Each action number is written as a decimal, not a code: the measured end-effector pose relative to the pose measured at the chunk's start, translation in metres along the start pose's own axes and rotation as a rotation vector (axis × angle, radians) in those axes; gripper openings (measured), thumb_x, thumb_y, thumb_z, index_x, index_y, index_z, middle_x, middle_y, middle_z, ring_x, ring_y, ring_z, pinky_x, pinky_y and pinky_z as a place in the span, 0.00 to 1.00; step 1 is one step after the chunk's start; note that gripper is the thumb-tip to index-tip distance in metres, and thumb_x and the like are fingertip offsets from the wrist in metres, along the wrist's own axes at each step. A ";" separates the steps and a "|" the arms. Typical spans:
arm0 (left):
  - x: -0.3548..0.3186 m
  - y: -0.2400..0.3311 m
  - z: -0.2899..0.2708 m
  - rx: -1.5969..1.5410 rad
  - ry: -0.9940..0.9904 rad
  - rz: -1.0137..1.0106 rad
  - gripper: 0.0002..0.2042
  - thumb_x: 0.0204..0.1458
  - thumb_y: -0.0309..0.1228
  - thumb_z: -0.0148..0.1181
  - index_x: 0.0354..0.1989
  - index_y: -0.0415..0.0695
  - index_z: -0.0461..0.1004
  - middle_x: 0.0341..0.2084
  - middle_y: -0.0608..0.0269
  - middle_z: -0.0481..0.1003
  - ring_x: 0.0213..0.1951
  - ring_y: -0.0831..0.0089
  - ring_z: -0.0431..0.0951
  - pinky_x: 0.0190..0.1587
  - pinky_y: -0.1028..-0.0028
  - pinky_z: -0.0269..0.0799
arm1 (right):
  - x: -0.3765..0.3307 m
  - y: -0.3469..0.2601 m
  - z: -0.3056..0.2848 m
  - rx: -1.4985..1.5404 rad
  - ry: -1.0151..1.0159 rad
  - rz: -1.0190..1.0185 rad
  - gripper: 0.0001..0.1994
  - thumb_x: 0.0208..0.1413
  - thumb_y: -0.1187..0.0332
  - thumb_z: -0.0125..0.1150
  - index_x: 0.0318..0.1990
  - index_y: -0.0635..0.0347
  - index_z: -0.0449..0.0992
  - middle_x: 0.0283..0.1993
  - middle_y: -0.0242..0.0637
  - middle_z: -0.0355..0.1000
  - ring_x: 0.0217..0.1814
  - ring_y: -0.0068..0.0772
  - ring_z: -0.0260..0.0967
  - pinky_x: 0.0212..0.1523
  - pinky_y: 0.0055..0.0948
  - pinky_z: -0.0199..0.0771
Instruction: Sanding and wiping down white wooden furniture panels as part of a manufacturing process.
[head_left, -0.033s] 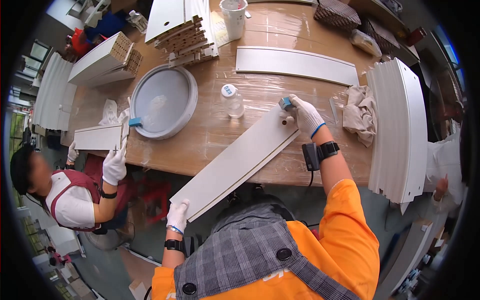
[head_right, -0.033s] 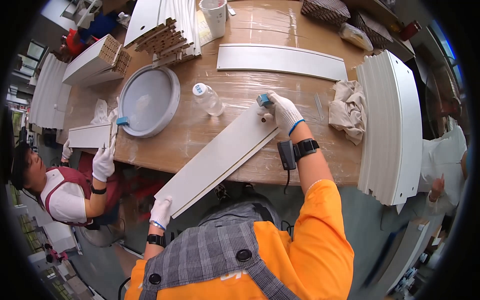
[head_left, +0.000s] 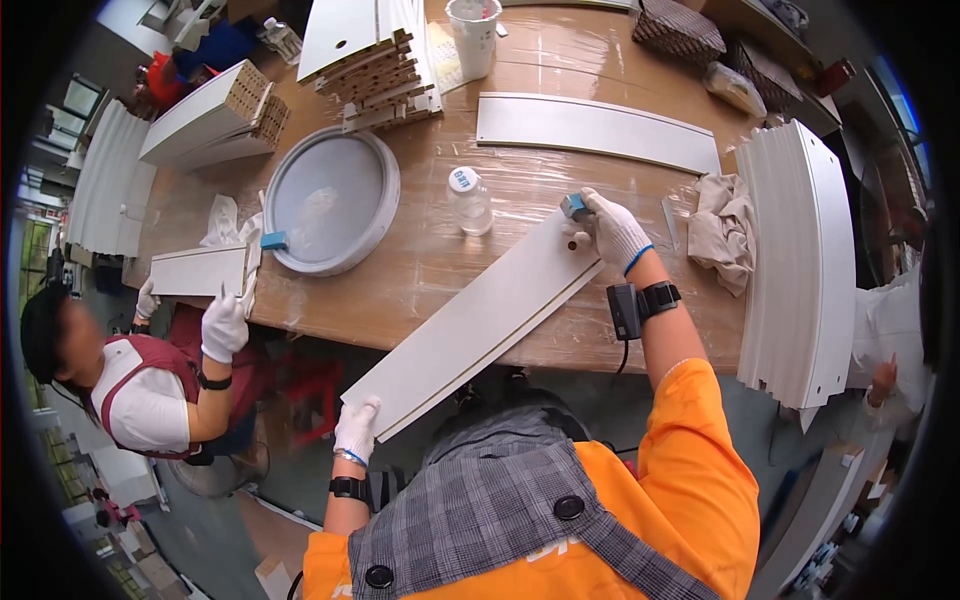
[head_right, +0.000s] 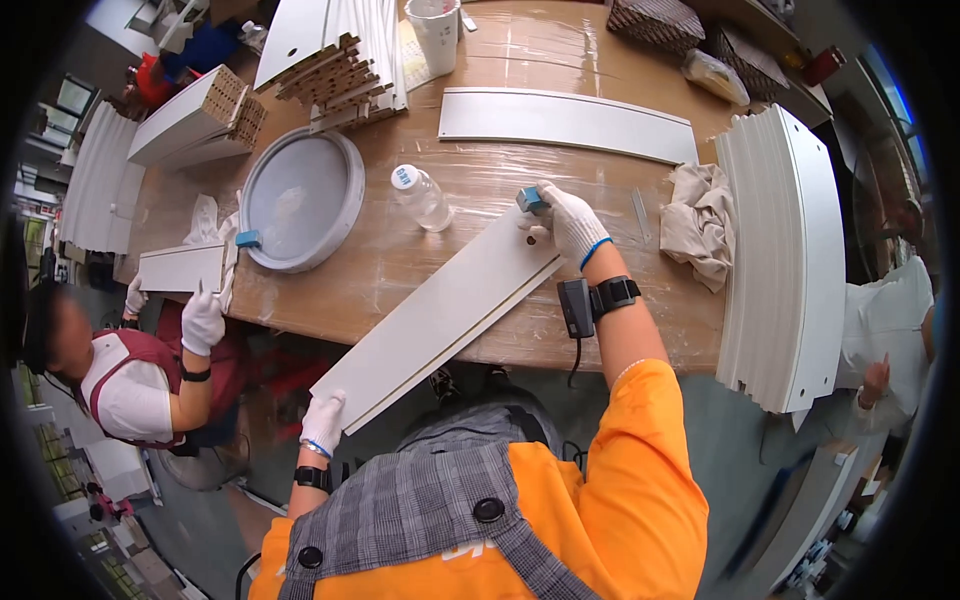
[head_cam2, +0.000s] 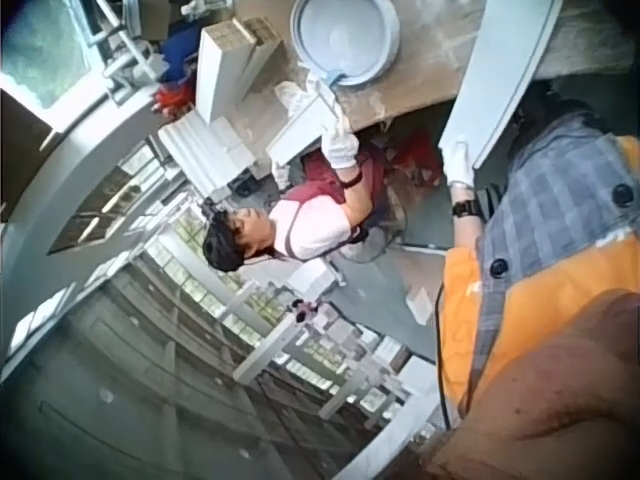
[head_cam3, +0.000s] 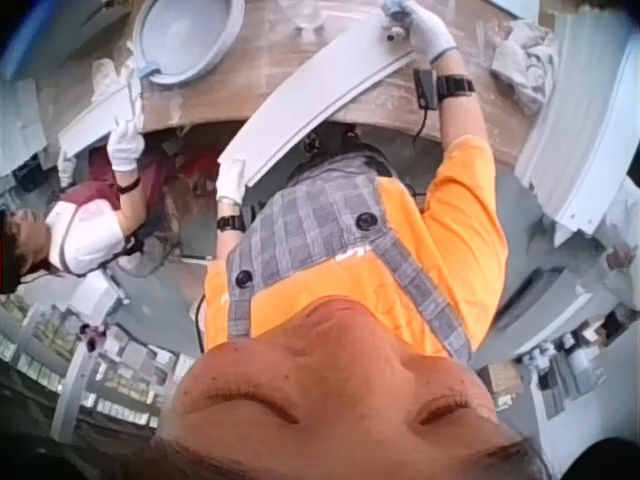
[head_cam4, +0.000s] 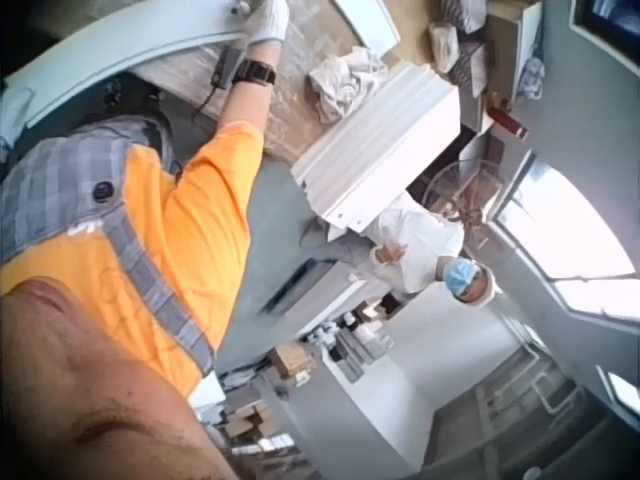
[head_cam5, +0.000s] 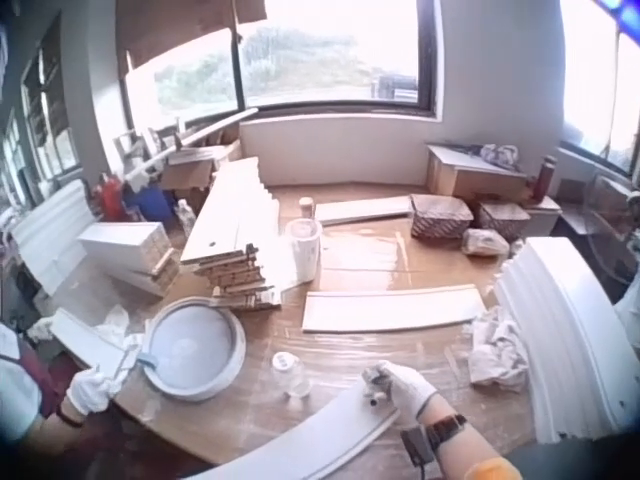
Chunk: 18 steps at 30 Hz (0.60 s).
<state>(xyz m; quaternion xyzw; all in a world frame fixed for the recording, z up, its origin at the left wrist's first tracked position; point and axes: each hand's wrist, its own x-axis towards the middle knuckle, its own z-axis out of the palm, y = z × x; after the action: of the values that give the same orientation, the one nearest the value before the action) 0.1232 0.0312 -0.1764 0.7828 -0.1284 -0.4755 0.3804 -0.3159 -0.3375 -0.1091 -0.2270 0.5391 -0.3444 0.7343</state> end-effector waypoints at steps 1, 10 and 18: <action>0.001 -0.002 -0.002 0.019 0.008 -0.004 0.23 0.53 0.30 0.66 0.56 0.35 0.70 0.50 0.56 0.75 0.49 0.69 0.76 0.55 0.70 0.71 | 0.001 -0.001 0.002 -0.139 0.116 -0.084 0.19 0.67 0.55 0.54 0.54 0.61 0.74 0.44 0.38 0.77 0.38 0.29 0.77 0.29 0.23 0.75; -0.001 -0.004 0.003 -0.049 -0.015 0.028 0.21 0.54 0.31 0.68 0.54 0.36 0.71 0.47 0.57 0.77 0.45 0.69 0.78 0.51 0.70 0.74 | -0.064 0.064 -0.068 -0.745 0.595 -0.711 0.23 0.58 0.66 0.65 0.59 0.64 0.72 0.53 0.49 0.75 0.52 0.43 0.74 0.57 0.35 0.72; 0.000 -0.002 0.005 -0.105 -0.014 0.011 0.20 0.54 0.31 0.69 0.52 0.38 0.71 0.45 0.58 0.77 0.45 0.71 0.77 0.50 0.70 0.74 | -0.069 0.093 -0.061 -1.050 0.550 -0.978 0.22 0.56 0.70 0.67 0.58 0.66 0.71 0.53 0.48 0.73 0.53 0.44 0.73 0.56 0.36 0.73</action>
<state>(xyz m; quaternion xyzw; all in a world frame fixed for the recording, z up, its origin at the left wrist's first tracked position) 0.1186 0.0308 -0.1791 0.7576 -0.1100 -0.4852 0.4226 -0.3622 -0.2217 -0.1503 -0.6648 0.6333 -0.3729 0.1338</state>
